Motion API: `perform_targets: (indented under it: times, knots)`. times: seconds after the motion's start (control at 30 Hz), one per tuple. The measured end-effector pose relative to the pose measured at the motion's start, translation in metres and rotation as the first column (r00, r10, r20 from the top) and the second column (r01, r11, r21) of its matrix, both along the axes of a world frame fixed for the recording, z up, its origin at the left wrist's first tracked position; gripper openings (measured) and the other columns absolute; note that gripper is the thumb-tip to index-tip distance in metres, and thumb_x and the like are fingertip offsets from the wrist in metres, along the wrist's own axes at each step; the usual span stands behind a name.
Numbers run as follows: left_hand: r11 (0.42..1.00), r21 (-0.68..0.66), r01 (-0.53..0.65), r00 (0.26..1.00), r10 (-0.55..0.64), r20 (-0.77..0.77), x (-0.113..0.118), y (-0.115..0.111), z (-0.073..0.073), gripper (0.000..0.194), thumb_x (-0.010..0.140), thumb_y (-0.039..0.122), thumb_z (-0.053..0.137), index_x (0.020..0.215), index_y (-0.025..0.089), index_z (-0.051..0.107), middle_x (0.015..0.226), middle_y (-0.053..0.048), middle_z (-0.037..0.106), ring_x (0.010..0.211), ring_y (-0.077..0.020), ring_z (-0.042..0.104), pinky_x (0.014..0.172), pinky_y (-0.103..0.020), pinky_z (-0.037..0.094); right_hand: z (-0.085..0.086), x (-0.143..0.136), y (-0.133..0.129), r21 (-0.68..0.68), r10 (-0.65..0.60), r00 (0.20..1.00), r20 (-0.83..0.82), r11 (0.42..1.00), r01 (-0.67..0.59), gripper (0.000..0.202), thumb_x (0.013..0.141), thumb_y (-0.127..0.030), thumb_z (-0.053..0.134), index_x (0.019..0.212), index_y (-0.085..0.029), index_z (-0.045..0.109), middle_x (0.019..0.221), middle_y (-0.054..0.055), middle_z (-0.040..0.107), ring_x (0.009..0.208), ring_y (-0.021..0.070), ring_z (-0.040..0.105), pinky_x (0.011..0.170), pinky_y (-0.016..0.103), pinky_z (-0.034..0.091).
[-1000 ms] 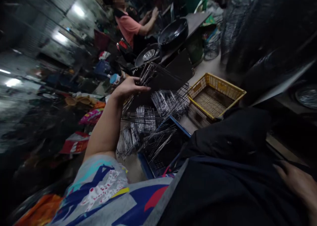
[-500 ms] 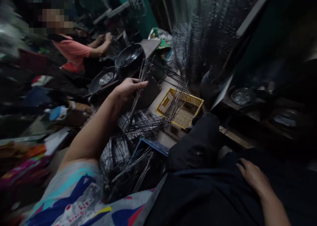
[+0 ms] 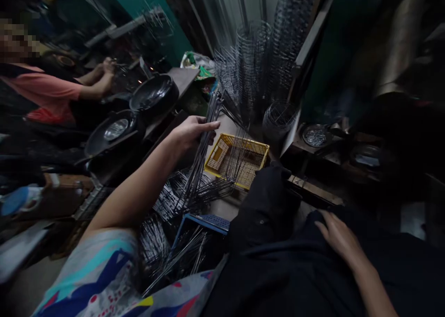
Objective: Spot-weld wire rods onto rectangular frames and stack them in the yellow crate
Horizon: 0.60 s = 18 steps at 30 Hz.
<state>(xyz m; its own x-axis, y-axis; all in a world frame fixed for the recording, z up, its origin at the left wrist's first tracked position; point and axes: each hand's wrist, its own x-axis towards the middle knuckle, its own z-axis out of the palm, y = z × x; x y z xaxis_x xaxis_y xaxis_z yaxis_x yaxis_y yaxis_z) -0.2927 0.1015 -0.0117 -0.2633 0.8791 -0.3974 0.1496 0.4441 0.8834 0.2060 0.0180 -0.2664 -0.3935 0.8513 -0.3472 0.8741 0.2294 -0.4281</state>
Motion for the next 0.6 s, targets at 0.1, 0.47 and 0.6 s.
perform_targets:
  times: [0.1,0.47,0.6]
  knots:
    - [0.997,0.010,0.071,0.997,-0.071,-0.011,0.029,-0.017,0.025,0.029,0.071,0.033,0.080,0.074,0.016,0.056,0.061,-0.001,0.057,0.049,-0.0117,0.055,0.050,-0.025,0.051,0.053,-0.061,0.052,0.286,-0.026,0.989,-0.146,0.956,0.067,0.080,0.089,-0.061,0.046,0.149,-0.009,0.032,0.140,0.023,0.048,0.129,0.0370,0.048,0.104,0.051,0.043]
    - [0.738,-0.150,0.658,0.725,-0.674,-0.142,0.118,-0.076,0.049,0.030,0.072,0.040,0.075,0.079,0.016,0.061,0.062,0.005,0.054,0.052,-0.0096,0.047,0.047,-0.020,0.036,0.150,-0.189,0.146,0.652,0.483,0.722,-0.496,0.756,-0.057,0.071,0.075,-0.035,0.067,0.138,-0.016,0.041,0.133,0.014,0.055,0.123,0.0298,0.051,0.106,0.046,0.034]
    - [0.680,-0.239,0.693,0.664,-0.731,-0.157,0.109,-0.080,0.007,0.035,0.071,0.045,0.073,0.086,0.015,0.064,0.067,0.003,0.058,0.057,-0.0121,0.050,0.051,-0.022,0.039,0.120,-0.154,0.123,0.603,0.493,0.726,-0.480,0.786,-0.135,0.048,0.071,-0.023,0.066,0.117,-0.016,0.055,0.119,0.012,0.065,0.111,0.0277,0.059,0.102,0.044,0.036]
